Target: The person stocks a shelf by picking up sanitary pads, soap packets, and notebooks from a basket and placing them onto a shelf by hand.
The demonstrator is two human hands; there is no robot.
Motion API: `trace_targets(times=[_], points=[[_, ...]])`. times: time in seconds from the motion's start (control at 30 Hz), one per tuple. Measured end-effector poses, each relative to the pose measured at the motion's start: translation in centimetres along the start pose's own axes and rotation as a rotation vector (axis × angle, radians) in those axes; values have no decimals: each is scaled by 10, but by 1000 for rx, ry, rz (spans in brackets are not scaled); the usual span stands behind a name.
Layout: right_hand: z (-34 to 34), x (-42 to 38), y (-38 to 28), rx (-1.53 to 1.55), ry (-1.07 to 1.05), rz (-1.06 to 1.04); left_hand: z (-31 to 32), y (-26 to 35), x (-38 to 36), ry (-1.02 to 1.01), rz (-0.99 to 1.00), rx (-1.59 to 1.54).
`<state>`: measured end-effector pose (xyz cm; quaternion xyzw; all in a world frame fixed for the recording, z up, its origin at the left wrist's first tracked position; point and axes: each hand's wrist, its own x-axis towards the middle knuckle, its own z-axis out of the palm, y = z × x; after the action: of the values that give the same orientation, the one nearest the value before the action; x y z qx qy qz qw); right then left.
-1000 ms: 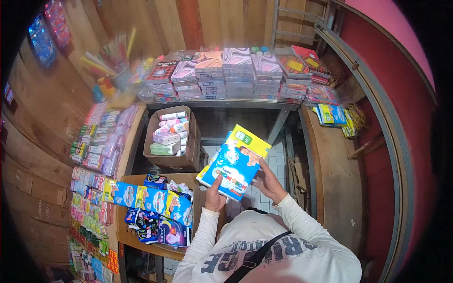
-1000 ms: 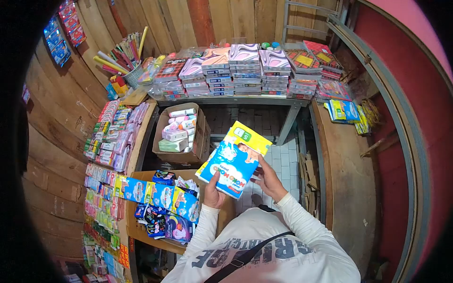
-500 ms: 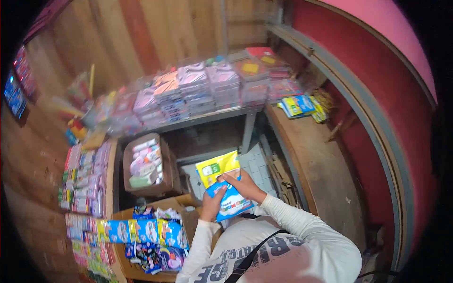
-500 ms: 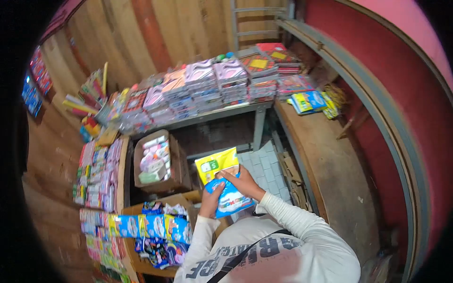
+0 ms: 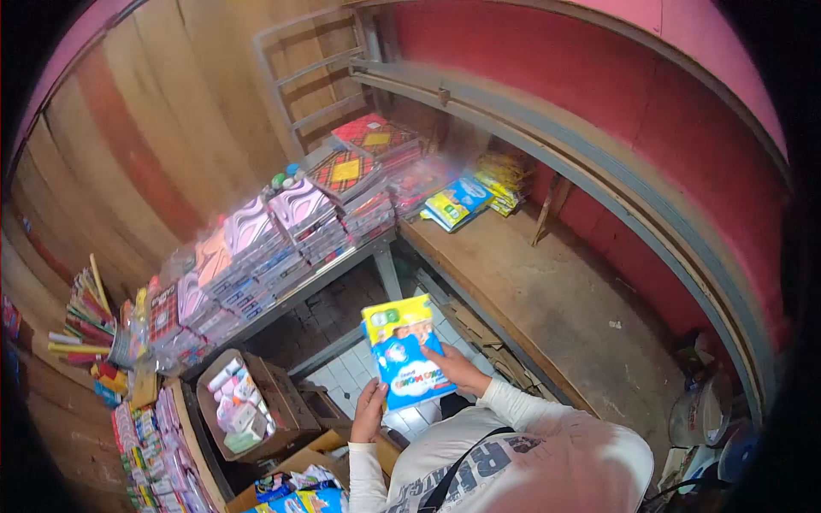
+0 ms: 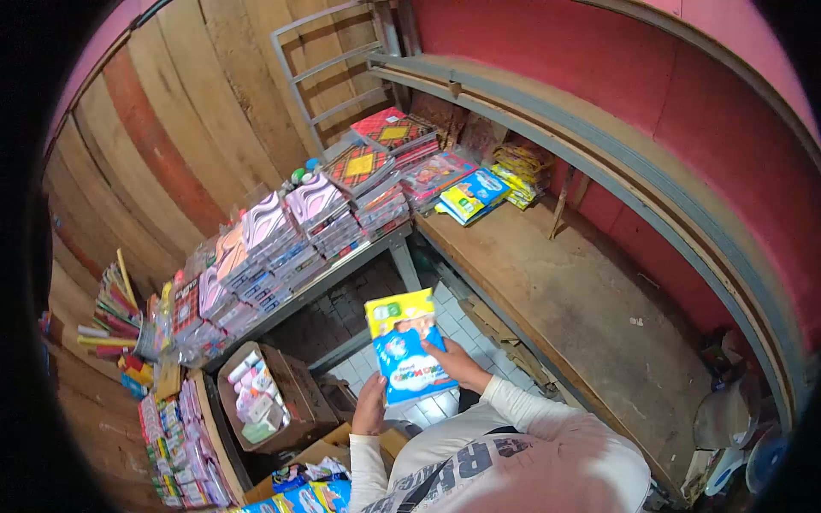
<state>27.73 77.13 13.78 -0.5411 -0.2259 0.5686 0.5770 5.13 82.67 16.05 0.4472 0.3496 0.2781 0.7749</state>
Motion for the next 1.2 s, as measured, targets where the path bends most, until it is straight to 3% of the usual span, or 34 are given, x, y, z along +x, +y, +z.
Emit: trace_targets(times=[0.17, 0.3, 0.37, 0.47, 0.6, 0.77, 0.9, 0.93, 1.03, 1.17, 1.2], points=[[-46, 50, -69, 284, 309, -105, 6, 5, 62, -115, -159, 141], [-112, 129, -106, 389, 417, -246, 22, 12, 135, -130, -219, 248], [-143, 176, -117, 472, 425, -414, 38, 25, 174, -171, -232, 308], [-176, 227, -149, 479, 514, -454, 57, 34, 246, -275, -229, 391], [-227, 316, -160, 424, 646, -478, 103, 50, 342, -285, -168, 451], [-244, 373, -183, 292, 869, -494, 147, 48, 442, -289, -169, 414], [-288, 456, -138, 324, 944, -617, 175, 46, 502, -224, -100, 607], [-271, 433, -153, 113, 1063, -468, 180, 40, 518, -212, -135, 526], [-259, 419, -160, -133, 1054, -326, 201, 25, 560, -23, -122, 501], [-244, 399, -176, -346, 1085, -247, 203, 7, 603, -214, -129, 186], [-251, 392, -177, -406, 971, -225, 201, -6, 614, -214, -88, 147]])
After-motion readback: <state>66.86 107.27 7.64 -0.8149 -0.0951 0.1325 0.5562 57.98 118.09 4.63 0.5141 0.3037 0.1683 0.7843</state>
